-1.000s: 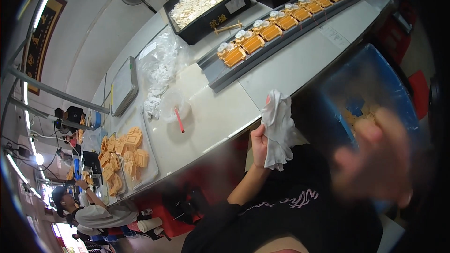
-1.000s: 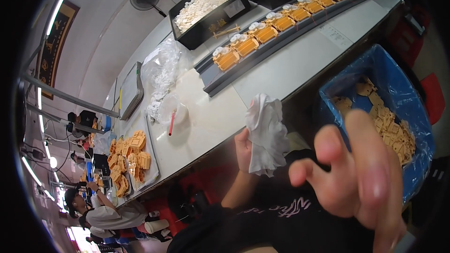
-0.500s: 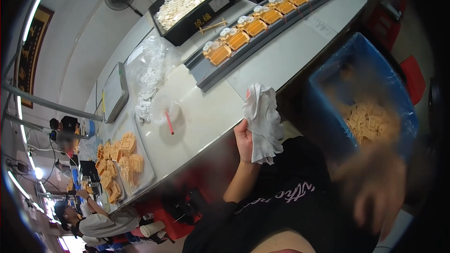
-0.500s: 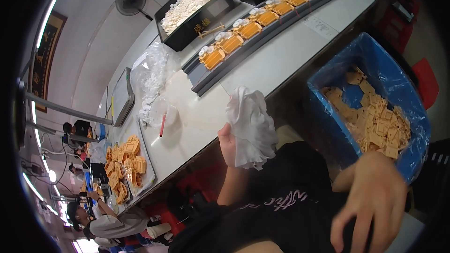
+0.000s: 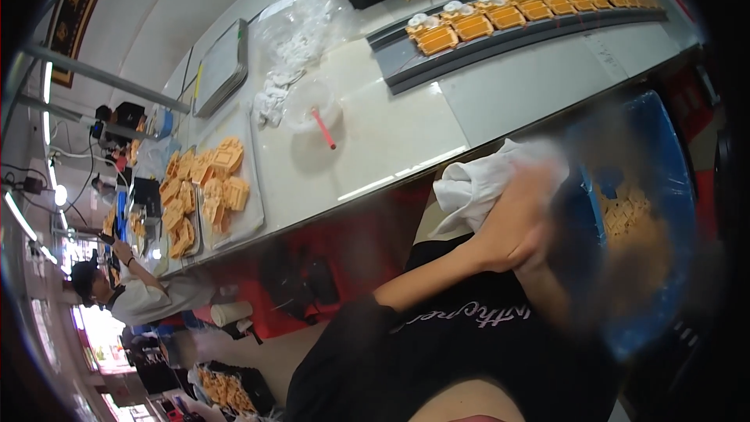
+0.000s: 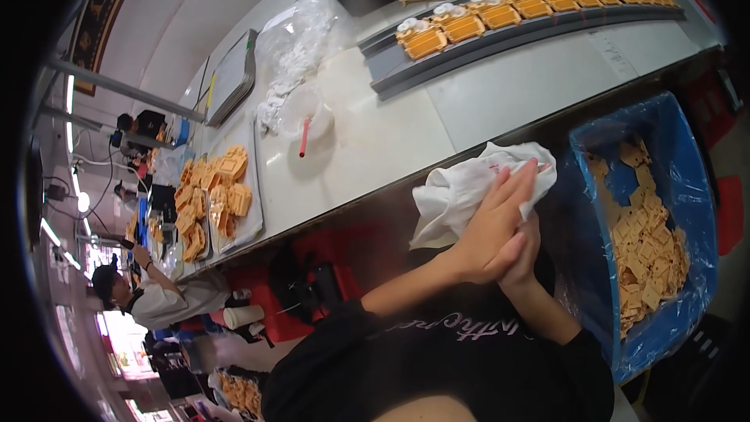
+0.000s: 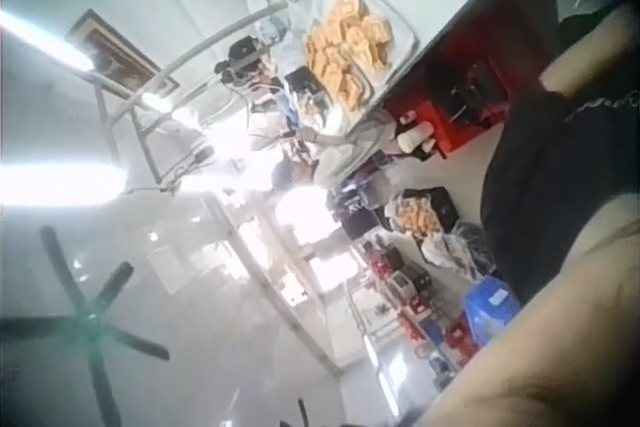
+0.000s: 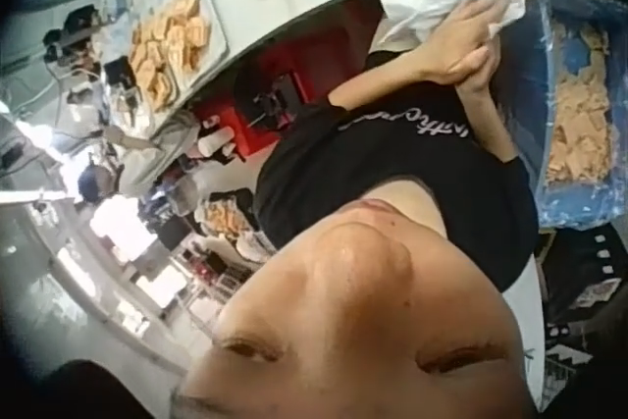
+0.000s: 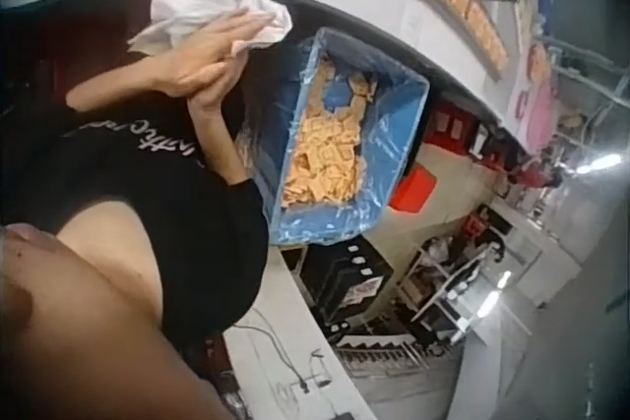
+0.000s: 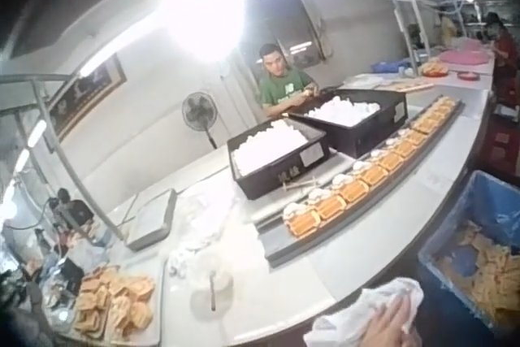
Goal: Assembling snack sandwiches by placing white filling between wafers and arranging them into packaging trays.
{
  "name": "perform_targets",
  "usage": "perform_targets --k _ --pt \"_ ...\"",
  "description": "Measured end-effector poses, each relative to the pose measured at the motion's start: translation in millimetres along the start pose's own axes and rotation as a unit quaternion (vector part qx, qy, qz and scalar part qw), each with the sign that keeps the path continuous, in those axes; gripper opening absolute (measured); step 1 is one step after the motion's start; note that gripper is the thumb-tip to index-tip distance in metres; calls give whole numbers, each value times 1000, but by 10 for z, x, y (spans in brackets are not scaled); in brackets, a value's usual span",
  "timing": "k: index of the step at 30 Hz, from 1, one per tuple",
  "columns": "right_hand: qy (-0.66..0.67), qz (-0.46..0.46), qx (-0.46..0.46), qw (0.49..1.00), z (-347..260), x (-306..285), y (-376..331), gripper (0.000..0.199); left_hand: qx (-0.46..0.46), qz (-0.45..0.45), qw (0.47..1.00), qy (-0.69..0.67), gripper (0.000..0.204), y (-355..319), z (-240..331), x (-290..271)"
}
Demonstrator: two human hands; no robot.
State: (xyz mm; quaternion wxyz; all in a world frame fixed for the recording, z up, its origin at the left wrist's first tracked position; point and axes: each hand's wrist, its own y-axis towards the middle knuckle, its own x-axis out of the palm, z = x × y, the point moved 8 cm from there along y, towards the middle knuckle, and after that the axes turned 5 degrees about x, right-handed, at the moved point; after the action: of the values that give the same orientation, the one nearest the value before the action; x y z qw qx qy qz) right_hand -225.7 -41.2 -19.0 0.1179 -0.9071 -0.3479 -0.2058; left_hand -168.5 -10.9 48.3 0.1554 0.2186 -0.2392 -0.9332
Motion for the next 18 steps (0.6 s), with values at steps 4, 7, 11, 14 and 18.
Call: perform_targets --k 4,7,11,14,18 --pt "-42 24 -37 998 -14 0 96 46 127 37 978 163 71 -328 110 -103" --pt "150 36 -37 987 -195 127 236 40 118 326 930 125 76 -609 168 -426" --pt "-526 -222 -267 776 -443 977 38 32 -278 284 728 -559 53 -789 -650 -80" --pt "-542 -334 -153 756 -787 949 38 34 -320 327 682 -571 51 -844 -821 -91" --pt "-354 -393 -97 843 -2105 1033 -370 24 -300 342 676 -580 44 -766 -800 -172"
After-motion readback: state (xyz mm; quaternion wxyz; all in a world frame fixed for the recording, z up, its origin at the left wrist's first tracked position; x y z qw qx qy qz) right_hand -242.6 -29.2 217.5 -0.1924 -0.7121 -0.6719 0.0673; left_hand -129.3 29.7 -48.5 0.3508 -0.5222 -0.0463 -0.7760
